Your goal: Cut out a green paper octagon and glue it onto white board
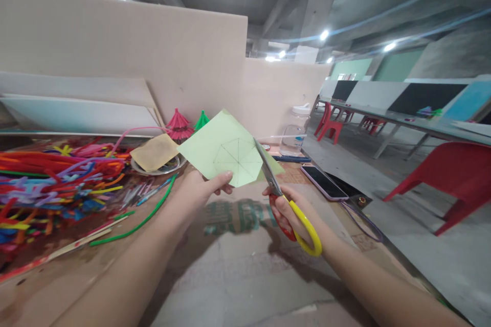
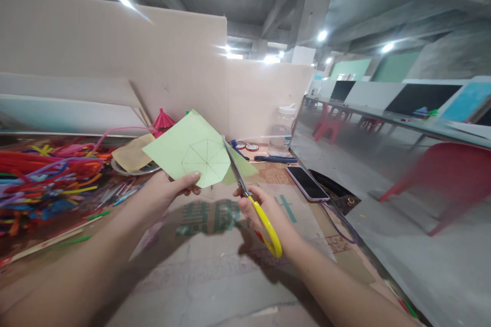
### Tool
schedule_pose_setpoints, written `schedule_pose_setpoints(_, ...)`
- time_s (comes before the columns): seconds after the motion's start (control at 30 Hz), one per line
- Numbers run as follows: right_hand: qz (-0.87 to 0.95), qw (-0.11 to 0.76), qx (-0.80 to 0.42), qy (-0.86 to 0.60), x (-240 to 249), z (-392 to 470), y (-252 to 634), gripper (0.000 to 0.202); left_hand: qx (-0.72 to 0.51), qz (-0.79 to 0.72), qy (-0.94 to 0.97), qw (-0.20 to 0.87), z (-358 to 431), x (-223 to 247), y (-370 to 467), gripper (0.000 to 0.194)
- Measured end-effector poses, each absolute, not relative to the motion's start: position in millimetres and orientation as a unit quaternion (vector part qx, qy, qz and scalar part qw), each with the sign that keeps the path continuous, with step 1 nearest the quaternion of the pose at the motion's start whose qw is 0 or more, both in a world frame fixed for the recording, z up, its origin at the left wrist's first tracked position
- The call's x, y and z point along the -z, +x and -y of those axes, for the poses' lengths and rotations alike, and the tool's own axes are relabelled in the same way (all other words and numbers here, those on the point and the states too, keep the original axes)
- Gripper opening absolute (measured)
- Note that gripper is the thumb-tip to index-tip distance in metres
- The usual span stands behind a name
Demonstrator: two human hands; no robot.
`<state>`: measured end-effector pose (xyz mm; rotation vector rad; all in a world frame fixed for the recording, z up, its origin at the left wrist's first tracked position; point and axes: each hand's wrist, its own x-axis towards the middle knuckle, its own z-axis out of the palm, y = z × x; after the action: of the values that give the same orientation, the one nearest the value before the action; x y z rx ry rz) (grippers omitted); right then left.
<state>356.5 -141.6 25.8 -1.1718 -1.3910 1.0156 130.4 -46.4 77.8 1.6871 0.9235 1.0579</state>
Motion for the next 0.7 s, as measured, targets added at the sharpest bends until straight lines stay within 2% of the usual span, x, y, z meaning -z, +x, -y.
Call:
schedule_pose_setpoints(0.17, 0.566, 0.503, -0.431, -0.491, -30.3, 143.8, 353.8, 0.064, -0.438, -0.377, 0.672, 0.464, 47.5, -78.0, 131.5, 0.030)
schedule_pose_setpoints(0.3, 0.571, 0.478, -0.429, -0.511, -27.0, 141.0, 355.8, 0.058, -0.451, -0.384, 0.643, 0.486, 39.9, -70.5, 129.2, 0.034)
schedule_pose_setpoints(0.5, 0.684, 0.326, -0.233, -0.609, -20.1, 125.9, 371.8, 0.039, -0.507, -0.439, 0.570, 0.475, 3.7, -49.0, 116.4, 0.048)
schedule_pose_setpoints(0.7, 0.720, 0.241, -0.182, -0.624, -5.5, 116.4, 377.0, 0.051, -0.447, -0.493, 0.581, 0.469, -28.4, -32.4, 103.9, 0.030)
